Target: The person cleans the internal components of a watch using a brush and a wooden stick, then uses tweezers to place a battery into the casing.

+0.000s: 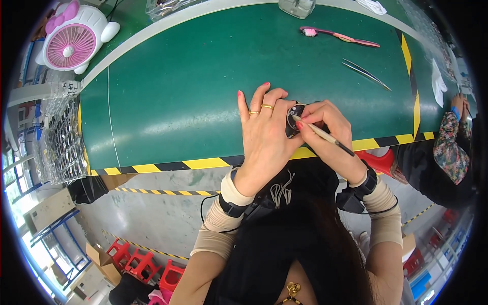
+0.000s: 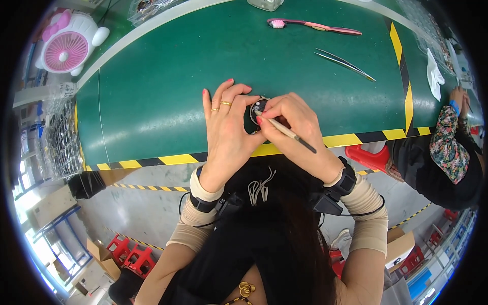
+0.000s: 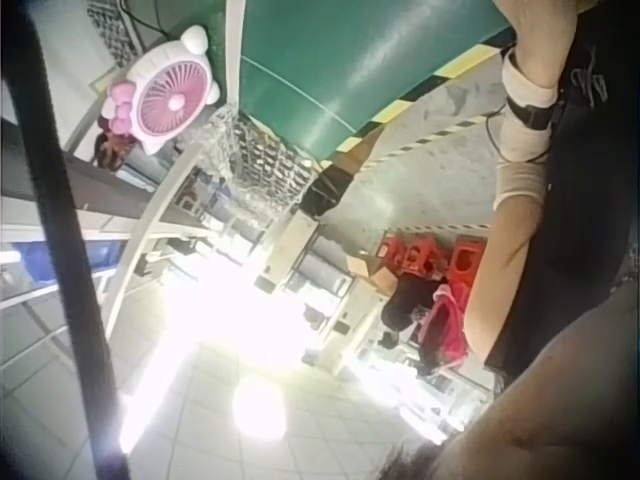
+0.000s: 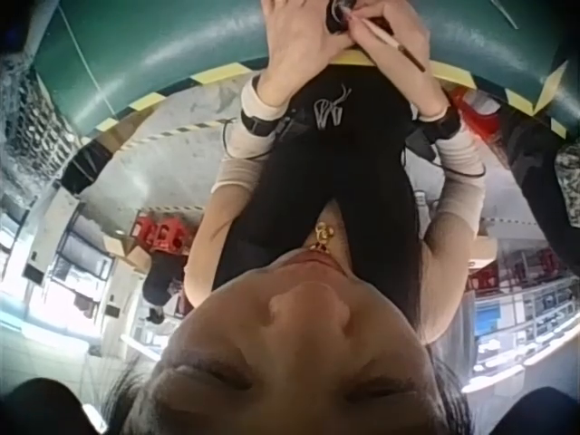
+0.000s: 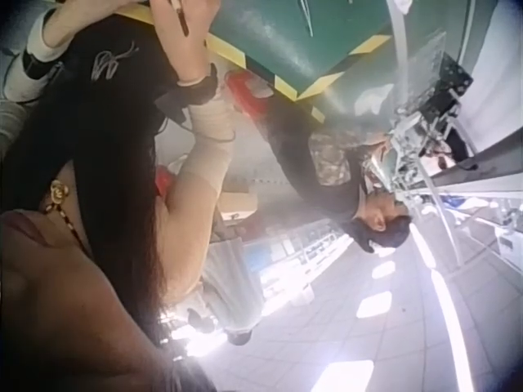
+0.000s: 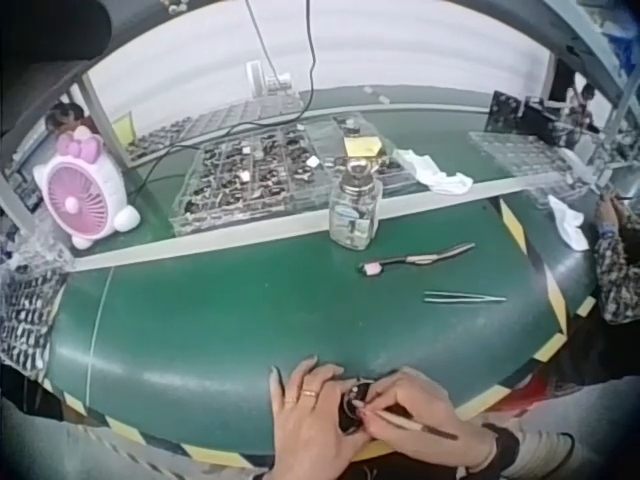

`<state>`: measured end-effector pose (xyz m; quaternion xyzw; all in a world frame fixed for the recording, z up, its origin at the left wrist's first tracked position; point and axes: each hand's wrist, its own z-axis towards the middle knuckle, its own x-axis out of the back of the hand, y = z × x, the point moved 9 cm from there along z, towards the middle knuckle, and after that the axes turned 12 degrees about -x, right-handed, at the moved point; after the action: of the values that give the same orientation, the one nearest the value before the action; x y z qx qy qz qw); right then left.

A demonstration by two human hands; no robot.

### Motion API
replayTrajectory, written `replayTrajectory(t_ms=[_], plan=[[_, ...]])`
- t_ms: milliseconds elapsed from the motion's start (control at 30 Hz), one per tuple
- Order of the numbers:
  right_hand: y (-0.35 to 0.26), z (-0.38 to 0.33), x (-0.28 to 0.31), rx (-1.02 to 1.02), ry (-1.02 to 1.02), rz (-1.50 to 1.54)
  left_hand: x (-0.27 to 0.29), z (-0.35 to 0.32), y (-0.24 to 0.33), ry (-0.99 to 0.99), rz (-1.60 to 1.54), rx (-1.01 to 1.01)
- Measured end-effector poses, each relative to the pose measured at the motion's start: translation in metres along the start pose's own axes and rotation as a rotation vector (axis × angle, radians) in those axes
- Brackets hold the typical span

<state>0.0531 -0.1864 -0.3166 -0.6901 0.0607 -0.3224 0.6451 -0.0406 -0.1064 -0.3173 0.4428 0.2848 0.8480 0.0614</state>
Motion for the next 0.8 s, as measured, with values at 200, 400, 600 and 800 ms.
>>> replayTrajectory(t_ms=[200,400,600,800], plan=[[-0.005,-0.003,-0.001,0.053,0.039,-0.055,-0.001,0.001,0.001,-0.004,0.004,0.001],[0.001,-0.008,0.0,0.005,0.104,-0.043,-0.002,0.0,0.001,-0.004,0.009,0.013],[-0.004,-0.007,0.0,0.047,0.077,-0.074,-0.003,0.001,0.002,-0.011,0.015,0.014],[0.003,-0.009,0.0,-0.018,0.107,-0.033,-0.003,0.0,0.002,-0.005,0.004,0.016]])
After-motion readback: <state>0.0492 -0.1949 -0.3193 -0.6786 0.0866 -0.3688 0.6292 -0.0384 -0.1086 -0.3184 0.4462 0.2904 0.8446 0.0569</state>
